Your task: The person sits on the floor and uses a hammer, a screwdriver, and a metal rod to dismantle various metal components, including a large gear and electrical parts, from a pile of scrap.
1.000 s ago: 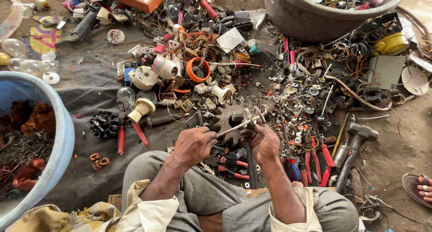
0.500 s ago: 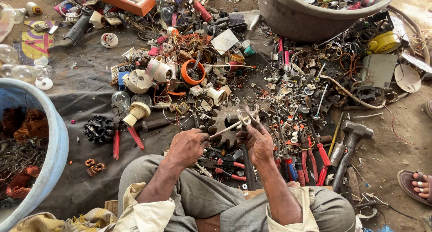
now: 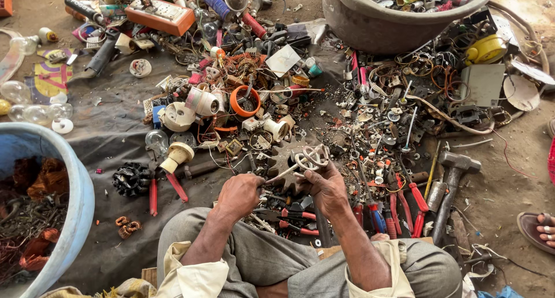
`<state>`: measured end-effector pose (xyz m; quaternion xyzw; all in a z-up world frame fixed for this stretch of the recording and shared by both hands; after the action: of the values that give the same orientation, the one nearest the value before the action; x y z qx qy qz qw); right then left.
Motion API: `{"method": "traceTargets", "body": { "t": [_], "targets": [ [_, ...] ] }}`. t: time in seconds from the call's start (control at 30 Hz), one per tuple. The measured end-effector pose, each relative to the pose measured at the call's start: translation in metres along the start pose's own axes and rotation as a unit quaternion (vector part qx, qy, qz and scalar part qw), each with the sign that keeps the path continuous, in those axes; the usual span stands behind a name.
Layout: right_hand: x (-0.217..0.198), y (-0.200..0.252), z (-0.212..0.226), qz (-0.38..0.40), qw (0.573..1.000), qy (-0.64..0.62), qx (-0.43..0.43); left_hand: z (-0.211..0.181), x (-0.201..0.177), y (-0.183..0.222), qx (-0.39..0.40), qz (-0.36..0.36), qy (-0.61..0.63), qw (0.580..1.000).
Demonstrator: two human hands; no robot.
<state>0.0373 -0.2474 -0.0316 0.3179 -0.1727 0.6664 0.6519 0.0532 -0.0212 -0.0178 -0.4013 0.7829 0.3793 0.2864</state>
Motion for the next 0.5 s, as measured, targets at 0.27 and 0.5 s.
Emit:
{"method": "traceTargets", "body": {
  "t": [0.27, 0.5],
  "targets": [
    [0.001, 0.002, 0.000, 0.035, 0.999, 0.008, -0.016, 0.005, 0.008, -0.002, 0.019, -0.005, -0.023, 1.000],
    [0.019, 0.007, 0.007, 0.068, 0.997, -0.047, -0.011, -0.002, -0.005, 0.000, 0.034, -0.057, -0.095, 0.993]
  ]
}}
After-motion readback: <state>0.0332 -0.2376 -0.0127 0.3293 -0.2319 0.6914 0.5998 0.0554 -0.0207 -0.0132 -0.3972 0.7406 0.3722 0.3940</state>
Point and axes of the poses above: each hand's wrist, its own y-axis away from the middle knuckle, its own x-axis out of the palm, z = x × y, the point moved 6 cm from there along -y, towards the middle knuckle, and after that the axes turned 5 degrees about z, right-handed, at the moved point
